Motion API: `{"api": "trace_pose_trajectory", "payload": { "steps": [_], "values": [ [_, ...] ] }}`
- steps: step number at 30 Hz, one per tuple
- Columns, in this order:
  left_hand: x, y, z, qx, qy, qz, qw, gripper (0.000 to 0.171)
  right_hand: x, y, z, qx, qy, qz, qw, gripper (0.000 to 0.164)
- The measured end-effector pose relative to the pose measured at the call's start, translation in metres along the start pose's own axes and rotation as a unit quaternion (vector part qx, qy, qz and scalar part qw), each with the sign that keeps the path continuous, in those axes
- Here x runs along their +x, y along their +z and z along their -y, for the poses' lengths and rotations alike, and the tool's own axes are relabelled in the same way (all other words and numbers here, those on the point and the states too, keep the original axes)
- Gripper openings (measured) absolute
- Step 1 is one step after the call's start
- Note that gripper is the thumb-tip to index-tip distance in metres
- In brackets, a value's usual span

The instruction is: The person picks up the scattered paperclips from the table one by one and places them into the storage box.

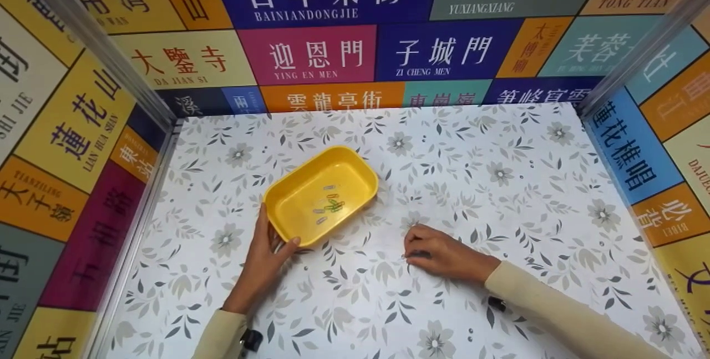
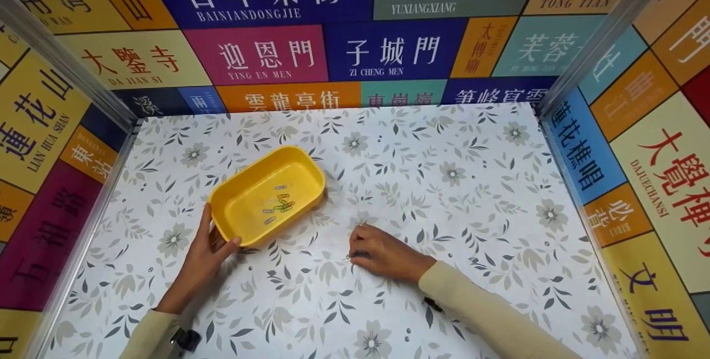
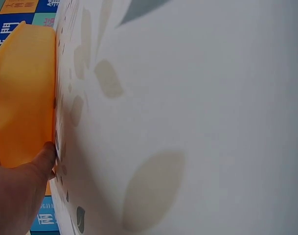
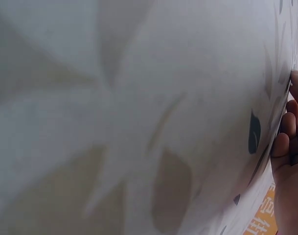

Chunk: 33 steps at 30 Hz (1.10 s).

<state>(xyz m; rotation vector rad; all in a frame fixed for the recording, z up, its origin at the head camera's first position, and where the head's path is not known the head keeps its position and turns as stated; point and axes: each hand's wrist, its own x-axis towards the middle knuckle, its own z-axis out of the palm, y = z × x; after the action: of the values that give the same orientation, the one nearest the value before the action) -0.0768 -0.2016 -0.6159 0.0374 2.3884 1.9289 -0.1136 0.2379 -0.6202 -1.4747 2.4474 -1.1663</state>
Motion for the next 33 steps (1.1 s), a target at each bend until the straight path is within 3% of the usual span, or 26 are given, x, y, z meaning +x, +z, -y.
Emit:
{"api": "trace_pose_trajectory", "payload": {
  "steps": [10, 18, 25, 33],
  "values": [
    [-0.001, -0.001, 0.0, 0.003, 0.0, -0.001, 1.0, 0.117, 0.006, 0.002, 0.006, 0.027, -0.01, -0.015, 0.999, 0.016],
    [-0.001, 0.0, -0.001, -0.002, -0.015, 0.0, 0.9999, 0.118, 0.011, -0.001, 0.011, 0.049, 0.018, -0.004, 0.999, 0.014],
    [0.0, -0.001, 0.0, -0.006, 0.015, 0.007, 0.9998, 0.118, 0.017, -0.007, 0.014, 0.045, 0.022, -0.001, 0.999, 0.014],
    [0.0, -0.001, -0.001, -0.001, 0.014, 0.006, 0.9999, 0.119, 0.03, -0.015, 0.018, 0.098, 0.033, -0.034, 0.994, 0.015]
  ]
}}
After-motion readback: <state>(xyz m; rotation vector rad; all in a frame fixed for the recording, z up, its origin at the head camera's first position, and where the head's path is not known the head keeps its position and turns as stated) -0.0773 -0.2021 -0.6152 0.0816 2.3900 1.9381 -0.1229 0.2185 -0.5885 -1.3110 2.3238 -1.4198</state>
